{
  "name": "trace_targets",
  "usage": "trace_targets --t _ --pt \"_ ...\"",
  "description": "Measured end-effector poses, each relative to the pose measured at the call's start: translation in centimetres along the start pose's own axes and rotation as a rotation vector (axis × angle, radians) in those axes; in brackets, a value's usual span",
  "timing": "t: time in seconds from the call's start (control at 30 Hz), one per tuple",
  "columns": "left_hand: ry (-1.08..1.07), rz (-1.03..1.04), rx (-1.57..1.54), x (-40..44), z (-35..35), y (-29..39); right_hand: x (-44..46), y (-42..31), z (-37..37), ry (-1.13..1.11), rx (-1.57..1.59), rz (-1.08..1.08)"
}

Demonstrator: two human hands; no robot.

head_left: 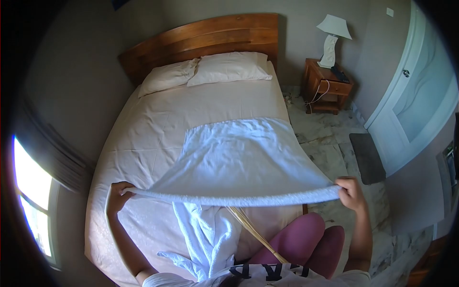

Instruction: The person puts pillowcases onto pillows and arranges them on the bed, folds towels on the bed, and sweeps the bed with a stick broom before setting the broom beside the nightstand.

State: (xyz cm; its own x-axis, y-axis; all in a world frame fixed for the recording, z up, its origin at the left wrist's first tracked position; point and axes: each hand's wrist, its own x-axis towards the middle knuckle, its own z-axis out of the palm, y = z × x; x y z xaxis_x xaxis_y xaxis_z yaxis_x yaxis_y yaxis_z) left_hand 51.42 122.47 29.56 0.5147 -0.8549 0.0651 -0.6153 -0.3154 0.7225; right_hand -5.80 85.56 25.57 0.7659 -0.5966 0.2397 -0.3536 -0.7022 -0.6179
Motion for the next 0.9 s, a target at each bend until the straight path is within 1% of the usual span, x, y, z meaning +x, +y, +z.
trace_targets --t 0.03,0.1,0.13,0.17,0.2,0.23,0.27,0.3,0.33,0.37,0.4,0.43,0.47,0.5,0.53,0.57,0.6,0.63,0.67,0.7,0.73,0.77,0.83,0.87,0.9 --pt "0.004 -0.011 0.003 0.5 0.4 0.7 0.2 -0.2 -1.0 -0.009 0.007 -0.004" --pt "0.022 0.001 0.152 2.1 1.5 2.8 1.4 -0.1 -1.9 -0.146 0.114 0.028" --pt "-0.021 0.113 0.219 4.0 2.2 1.8 2.6 0.4 -1.4 -0.143 0.127 0.047" --pt "-0.075 0.065 0.268 6.0 3.0 1.5 4.0 1.5 -0.9 -0.144 0.132 0.035" --pt "-0.143 0.045 0.238 8.5 3.7 -0.6 5.7 3.1 -0.2 -0.162 0.074 0.076" --pt "-0.139 -0.024 0.184 10.9 4.6 -1.5 7.5 4.8 0.6 -0.175 0.016 0.122" --pt "-0.104 -0.018 0.165 13.4 5.5 -2.4 9.7 6.5 1.2 -0.146 0.037 0.114" --pt "-0.057 -0.04 0.01 16.2 6.5 -3.9 12.1 8.4 1.6 -0.118 0.055 0.107" --pt "-0.016 -0.088 0.06 18.9 7.1 -4.0 14.7 10.5 2.4 -0.039 0.032 0.076" --pt "0.079 -0.002 -0.022 21.9 8.2 -5.4 17.1 12.5 3.0 0.038 0.009 0.046" --pt "0.174 0.083 -0.106 24.9 9.7 -7.6 19.6 13.0 3.3 0.113 -0.135 0.131" --pt "0.256 -0.016 -0.202 27.8 11.3 -10.8 21.6 13.0 4.4 0.185 -0.278 0.218" --pt "0.338 -0.113 -0.299 30.6 13.0 -13.7 22.7 14.0 6.3 0.275 -0.485 0.162" --pt "0.377 -0.207 -0.156 31.5 15.4 -15.3 23.9 15.3 8.6 0.369 -0.695 0.106" --pt "0.326 -0.021 0.012 33.5 17.9 -23.7 24.5 16.6 11.6 0.304 -0.592 0.122" --pt "0.123 -0.331 0.003 32.8 20.3 -24.2 24.3 17.1 14.5 0.24 -0.491 0.135" --pt "0.044 -0.644 0.272 31.1 22.3 -20.9 23.5 16.3 17.0 0.124 -0.259 0.155" --pt "-0.179 -0.708 0.249 31.5 23.5 -26.3 22.5 16.8 20.0 0.009 -0.302 0.085" --pt "0.039 -0.582 0.726 29.1 24.8 -19.5 21.4 17.5 23.4 -0.045 -0.235 0.082" --pt "0.03 -0.587 0.763 28.8 25.2 -18.5 20.4 17.2 24.8 -0.309 -0.162 0.131" --pt "0.044 -0.584 0.788 28.7 25.4 -17.7 19.1 15.6 26.2 -0.363 -0.294 0.173" --pt "0.076 -0.553 0.736 28.9 25.4 -18.7 18.3 15.6 27.4 -0.306 -0.339 0.176" --pt "0.02 -0.502 0.27 30.5 24.7 -24.2 18.2 16.0 28.3 -0.254 -0.32 0.186" --pt "0.004 -0.496 0.278 30.4 24.9 -23.2 17.7 16.5 28.5 -0.252 -0.313 0.204" --pt "0.051 -0.405 0.105 30.3 24.6 -21.3 17.7 16.8 28.6 -0.257 -0.273 0.188"
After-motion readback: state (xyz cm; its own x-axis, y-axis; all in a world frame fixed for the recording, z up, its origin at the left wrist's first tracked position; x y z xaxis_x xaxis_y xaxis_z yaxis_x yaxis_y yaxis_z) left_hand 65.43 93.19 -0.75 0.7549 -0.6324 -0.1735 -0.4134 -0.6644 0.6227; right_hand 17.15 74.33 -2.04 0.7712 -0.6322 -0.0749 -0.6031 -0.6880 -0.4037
